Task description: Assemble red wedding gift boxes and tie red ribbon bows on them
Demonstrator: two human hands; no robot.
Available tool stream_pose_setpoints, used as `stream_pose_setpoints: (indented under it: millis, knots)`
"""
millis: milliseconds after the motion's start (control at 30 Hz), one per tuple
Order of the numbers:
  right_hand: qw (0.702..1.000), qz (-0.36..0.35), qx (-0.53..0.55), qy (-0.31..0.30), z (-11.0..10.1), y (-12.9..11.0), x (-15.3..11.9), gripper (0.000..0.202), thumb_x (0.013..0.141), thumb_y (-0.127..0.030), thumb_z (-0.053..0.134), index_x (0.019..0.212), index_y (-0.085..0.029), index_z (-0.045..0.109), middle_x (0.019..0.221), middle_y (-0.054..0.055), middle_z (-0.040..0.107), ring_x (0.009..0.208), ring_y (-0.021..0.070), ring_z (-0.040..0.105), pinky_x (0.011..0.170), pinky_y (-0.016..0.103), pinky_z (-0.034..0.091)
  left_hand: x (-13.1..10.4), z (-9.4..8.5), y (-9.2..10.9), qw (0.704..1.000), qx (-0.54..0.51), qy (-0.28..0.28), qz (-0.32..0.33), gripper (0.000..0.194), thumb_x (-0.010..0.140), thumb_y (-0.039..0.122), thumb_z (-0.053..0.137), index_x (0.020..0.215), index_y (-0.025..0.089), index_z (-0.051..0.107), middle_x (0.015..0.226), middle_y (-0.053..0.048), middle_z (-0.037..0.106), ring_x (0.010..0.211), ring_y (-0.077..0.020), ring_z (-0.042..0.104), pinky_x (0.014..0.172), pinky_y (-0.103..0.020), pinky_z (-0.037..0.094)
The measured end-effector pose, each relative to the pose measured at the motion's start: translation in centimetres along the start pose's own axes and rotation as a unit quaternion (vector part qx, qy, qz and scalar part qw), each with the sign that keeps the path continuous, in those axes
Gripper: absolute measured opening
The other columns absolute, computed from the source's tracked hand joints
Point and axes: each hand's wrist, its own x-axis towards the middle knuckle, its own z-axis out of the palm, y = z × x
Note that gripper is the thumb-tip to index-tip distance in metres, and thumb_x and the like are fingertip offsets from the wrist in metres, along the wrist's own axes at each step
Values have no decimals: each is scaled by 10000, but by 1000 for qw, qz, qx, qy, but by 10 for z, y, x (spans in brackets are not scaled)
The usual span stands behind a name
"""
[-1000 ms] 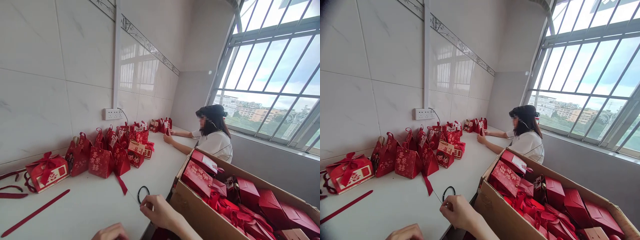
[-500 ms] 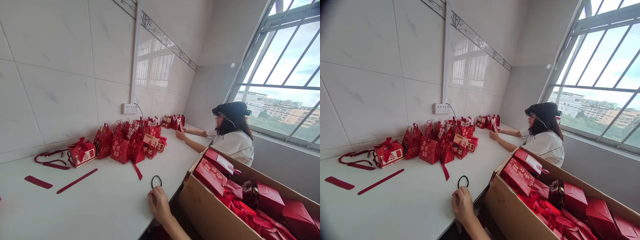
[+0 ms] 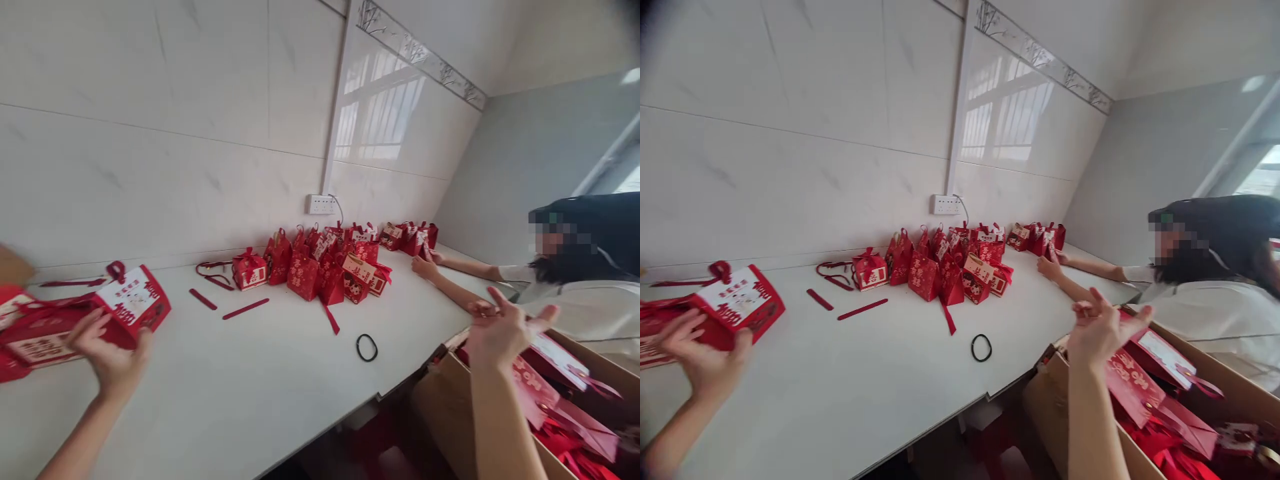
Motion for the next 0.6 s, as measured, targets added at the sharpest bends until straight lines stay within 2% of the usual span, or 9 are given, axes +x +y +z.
stream_pose_setpoints:
  millis: [33, 67, 100, 167, 200, 233, 367, 500, 600]
  knots:
    - [1000, 14, 10, -11, 0, -2, 5, 634, 847, -386, 351, 1411, -256, 92, 1194, 194, 566, 866, 248, 632, 638, 356, 455, 1, -12, -7, 998, -13, 47, 41, 409, 807, 361, 527, 1148, 204, 365, 1334, -62, 356, 1229, -262, 354, 982, -454, 366]
    - [999, 37, 6, -31, 3, 1, 2, 635, 829, -392, 388, 1401, -257, 148, 1127, 199, 597, 832, 252, 629, 613, 360, 446, 0, -19, -12, 996, -18, 44, 79, 407, 787, 340, 538, 1115, 180, 358, 1303, -102, 371, 1229, -262, 356, 979, -445, 369]
    - [993, 61, -7, -101, 7, 6, -8, 548, 832, -424, 391, 1344, -244, 318, 1030, 193, 629, 761, 241, 623, 600, 358, 443, -1, -21, -17, 994, -11, 43, 96, 425, 749, 314, 566, 1086, 159, 361, 1269, -137, 383, 1227, -271, 356, 996, -445, 350]
    - [958, 102, -65, -259, 19, 24, -45, 419, 814, -516, 402, 1032, -214, 594, 738, 136, 645, 576, 201, 570, 553, 344, 441, -3, -15, -23, 992, 24, 64, 105, 478, 688, 260, 591, 1086, 148, 352, 1241, -160, 390, 1225, -277, 357, 1036, -443, 302]
    - [930, 105, -100, -337, 24, 34, -68, 406, 792, -543, 426, 897, -210, 632, 644, 96, 622, 534, 186, 549, 560, 335, 454, -4, -10, -25, 992, 40, 74, 94, 515, 667, 234, 591, 1108, 147, 340, 1246, -167, 383, 1232, -283, 348, 1047, -452, 283]
    - [910, 99, -127, -381, 29, 45, -92, 401, 763, -554, 446, 815, -208, 642, 584, 67, 599, 522, 184, 546, 552, 323, 464, -4, -5, -27, 992, 56, 83, 77, 552, 660, 230, 594, 1137, 150, 328, 1260, -170, 376, 1246, -292, 330, 1052, -467, 265]
    - [876, 112, -182, -432, 40, 81, -160, 435, 750, -559, 388, 783, -204, 638, 584, 44, 608, 543, 182, 588, 522, 271, 484, 5, 2, -26, 987, 97, 117, 51, 665, 700, 304, 611, 1249, 135, 276, 1323, -203, 343, 1279, -327, 278, 1041, -508, 232]
    - [861, 99, -244, -435, 38, 93, -177, 366, 740, -510, 395, 790, -230, 627, 605, 41, 633, 580, 196, 630, 508, 252, 481, 32, -7, -22, 985, 140, 100, 20, 641, 743, 356, 591, 1269, 106, 324, 1307, -214, 395, 1267, -339, 300, 1021, -515, 231]
    - [862, 66, -234, -444, 35, 96, -180, 314, 770, -466, 392, 776, -247, 616, 597, 27, 624, 544, 182, 606, 528, 251, 478, 50, -14, -20, 987, 149, 66, 2, 372, 789, 326, 523, 1093, 113, 500, 1161, -190, 528, 1186, -339, 399, 981, -523, 269]
